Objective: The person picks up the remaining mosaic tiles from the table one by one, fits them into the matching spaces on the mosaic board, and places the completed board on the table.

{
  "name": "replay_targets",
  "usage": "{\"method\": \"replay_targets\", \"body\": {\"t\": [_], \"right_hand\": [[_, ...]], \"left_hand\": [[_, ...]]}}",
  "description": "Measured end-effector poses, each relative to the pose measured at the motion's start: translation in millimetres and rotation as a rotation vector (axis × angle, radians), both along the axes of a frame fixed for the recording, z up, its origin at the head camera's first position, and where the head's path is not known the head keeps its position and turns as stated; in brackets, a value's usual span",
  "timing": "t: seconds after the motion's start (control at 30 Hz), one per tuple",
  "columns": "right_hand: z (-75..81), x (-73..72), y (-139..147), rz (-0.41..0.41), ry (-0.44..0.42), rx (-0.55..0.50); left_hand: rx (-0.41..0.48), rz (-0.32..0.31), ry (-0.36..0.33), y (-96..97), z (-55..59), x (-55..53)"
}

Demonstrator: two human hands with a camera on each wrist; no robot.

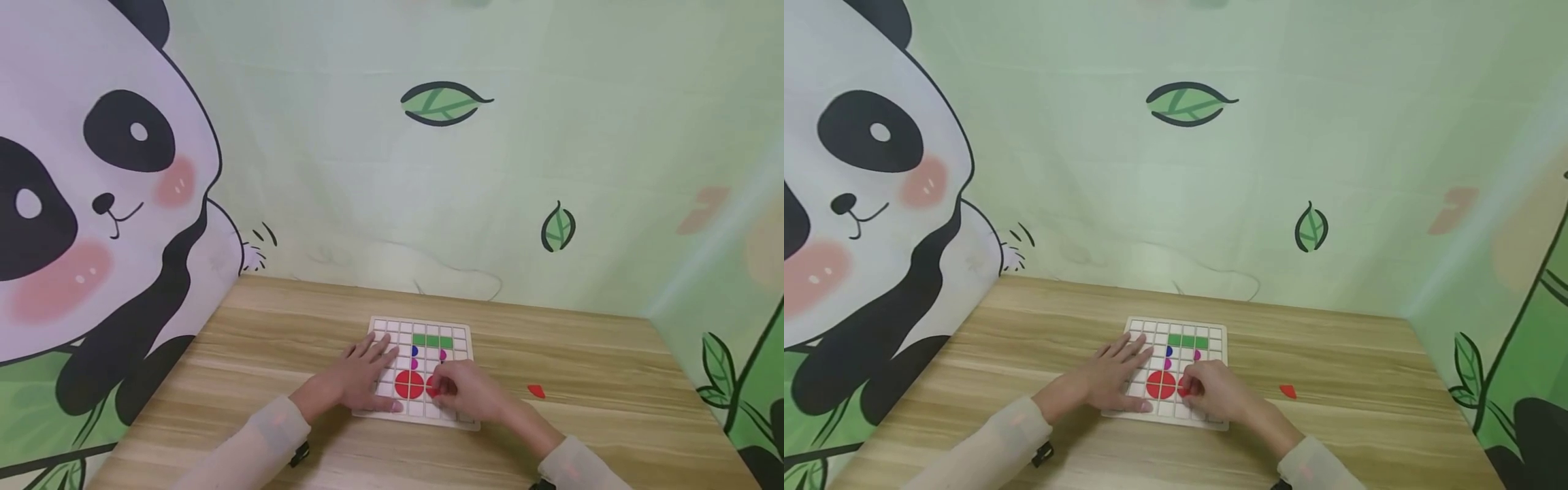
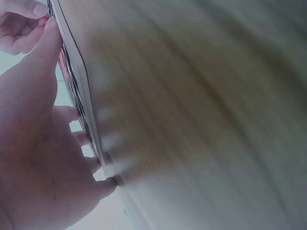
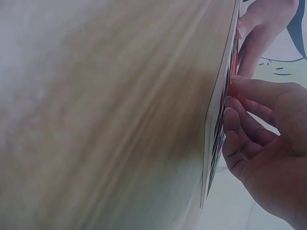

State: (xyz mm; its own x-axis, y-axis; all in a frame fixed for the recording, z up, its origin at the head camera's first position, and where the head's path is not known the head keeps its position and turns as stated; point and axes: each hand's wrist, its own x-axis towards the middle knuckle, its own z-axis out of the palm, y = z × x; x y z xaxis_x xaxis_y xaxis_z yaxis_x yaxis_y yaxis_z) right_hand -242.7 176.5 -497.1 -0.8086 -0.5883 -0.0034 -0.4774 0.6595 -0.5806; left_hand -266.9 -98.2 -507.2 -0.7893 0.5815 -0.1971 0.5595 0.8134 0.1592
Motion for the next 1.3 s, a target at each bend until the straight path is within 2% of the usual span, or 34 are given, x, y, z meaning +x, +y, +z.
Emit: {"method": "replay_targets", "body": {"t": [0.53, 0.77, 0.83, 1.0, 1.1, 1.3], "right_hand": [[-1.7, 0.1, -2.8, -0.018, -0.006, -0.002], [-1.3, 1.4, -1.5, -0.007, -0.016, -0.015], [1.6, 1.0, 1.3, -0.009, -0.034, -0.033], [16.3, -2.6, 17.9, -0.046, -0.042, -0.065], [23.2, -4.2, 35.1, -0.076, -0.017, -0.083], [24.9, -5.6, 78.6, -0.140, 0.052, -0.090]], "left_hand": [[0.001, -0.001, -0.007, -1.2, 3.6, 0.8], [0.035, -0.003, -0.016, -2.4, -4.7, -1.7], [0.029, -0.002, -0.018, -1.9, -2.2, -1.3], [0.030, 0.003, 0.000, -2.2, -4.3, -4.6], [0.020, 0.005, -0.001, -2.0, -5.0, -4.9], [0.018, -0.001, -0.007, -1.4, -0.2, -1.3]]}}
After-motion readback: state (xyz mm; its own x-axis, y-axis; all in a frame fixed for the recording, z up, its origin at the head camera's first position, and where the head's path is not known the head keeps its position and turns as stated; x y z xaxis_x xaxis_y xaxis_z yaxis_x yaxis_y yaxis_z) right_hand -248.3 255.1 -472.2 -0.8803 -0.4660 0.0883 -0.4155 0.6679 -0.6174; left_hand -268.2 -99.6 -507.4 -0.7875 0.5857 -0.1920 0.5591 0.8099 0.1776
